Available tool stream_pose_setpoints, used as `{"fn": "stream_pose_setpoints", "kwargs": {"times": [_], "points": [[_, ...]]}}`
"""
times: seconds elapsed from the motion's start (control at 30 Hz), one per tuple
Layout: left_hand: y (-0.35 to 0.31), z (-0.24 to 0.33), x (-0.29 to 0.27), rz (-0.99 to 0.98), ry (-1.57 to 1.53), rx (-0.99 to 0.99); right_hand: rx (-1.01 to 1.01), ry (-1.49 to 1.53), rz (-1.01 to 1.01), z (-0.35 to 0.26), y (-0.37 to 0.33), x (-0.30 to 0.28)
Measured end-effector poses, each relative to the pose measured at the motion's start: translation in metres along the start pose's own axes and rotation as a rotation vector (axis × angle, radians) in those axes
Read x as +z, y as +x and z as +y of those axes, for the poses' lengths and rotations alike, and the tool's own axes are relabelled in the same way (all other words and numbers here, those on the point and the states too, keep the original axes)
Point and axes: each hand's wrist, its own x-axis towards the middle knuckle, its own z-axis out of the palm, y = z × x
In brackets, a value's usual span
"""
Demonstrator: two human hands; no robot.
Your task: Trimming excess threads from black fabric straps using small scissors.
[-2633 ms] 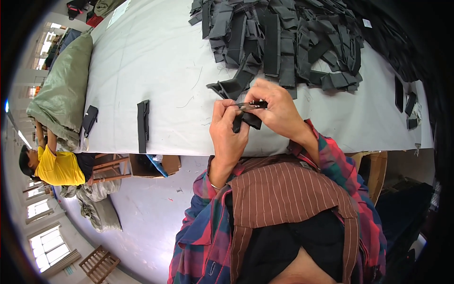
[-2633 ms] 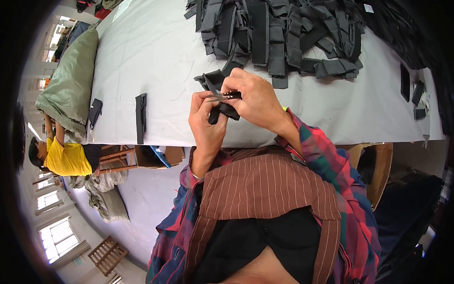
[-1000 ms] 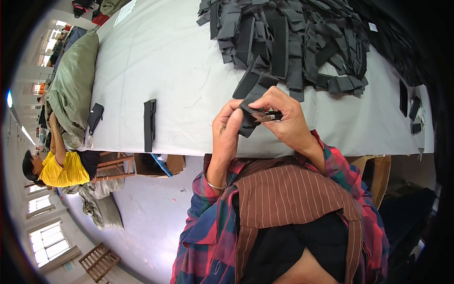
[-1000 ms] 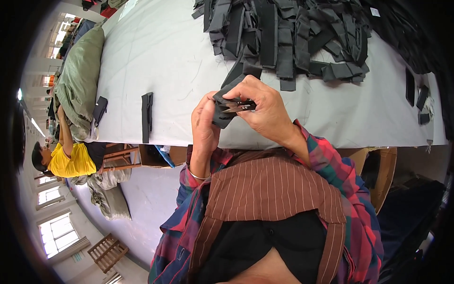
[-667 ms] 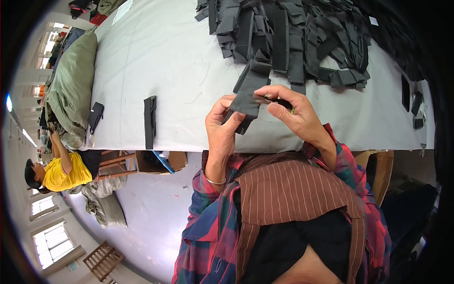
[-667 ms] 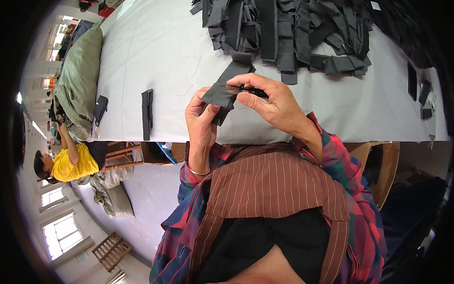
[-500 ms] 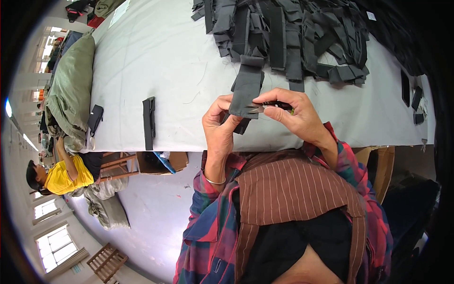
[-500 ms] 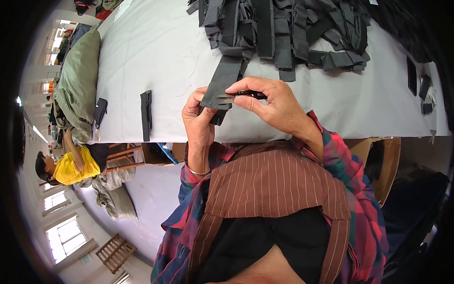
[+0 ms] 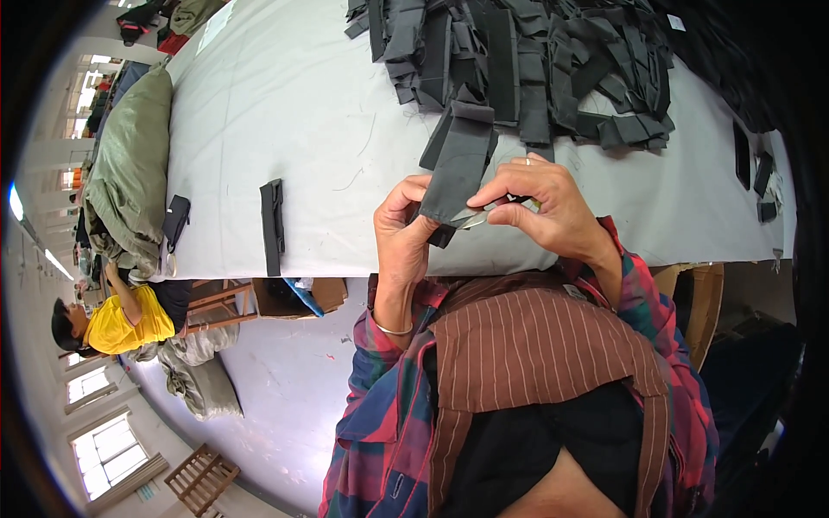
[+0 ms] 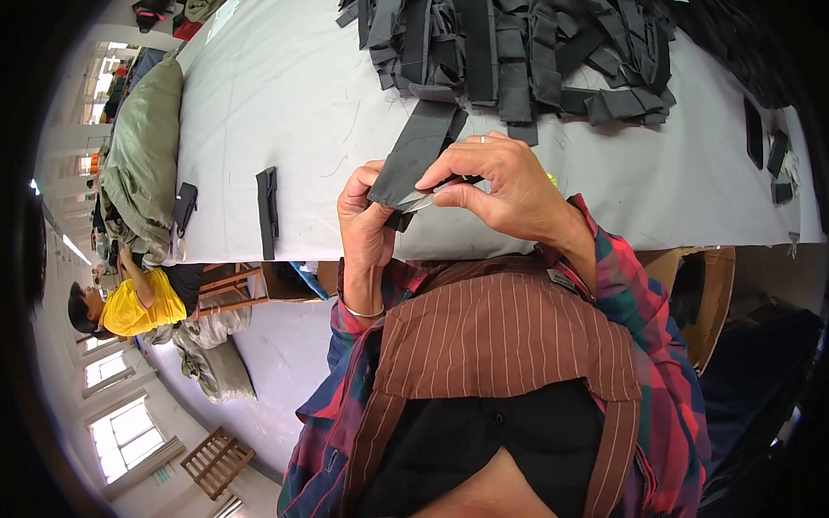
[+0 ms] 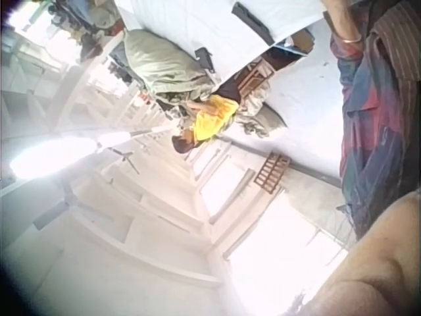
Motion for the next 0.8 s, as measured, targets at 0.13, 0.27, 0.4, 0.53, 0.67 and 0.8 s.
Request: {"fn": "stream_pose_setpoints", "kwargs": {"times": [0.13, 0.27, 0.4, 0.53, 0.67, 0.8], "points": [[-0.0007, 0.0014, -0.0014, -0.028, 0.009, -0.028, -0.008, 0.006, 0.007, 0.0009, -0.0005, 0.0002], [-0.0011, 0.0023, -0.0002, -0.047, 0.02, -0.063, -0.02, 0.019, 0.027, 0.0021, -0.0009, 0.001], [-0.0017, 0.0012, 0.0005, -0.033, 0.005, -0.067, -0.014, 0.023, -0.008, 0.0009, -0.0006, 0.0009], [-0.0028, 0.0009, 0.001, -0.047, -0.038, -0.074, -0.007, 0.003, -0.022, 0.0003, -0.0012, 0.0014], [-0.0041, 0.0001, -0.001, -0.055, -0.035, -0.064, 0.014, 0.024, -0.028, 0.0005, -0.003, -0.0005], [-0.0019, 0.0015, -0.0042, -0.046, -0.058, -0.041, 0.012, 0.039, 0.033, -0.0021, -0.0036, -0.0047]]}}
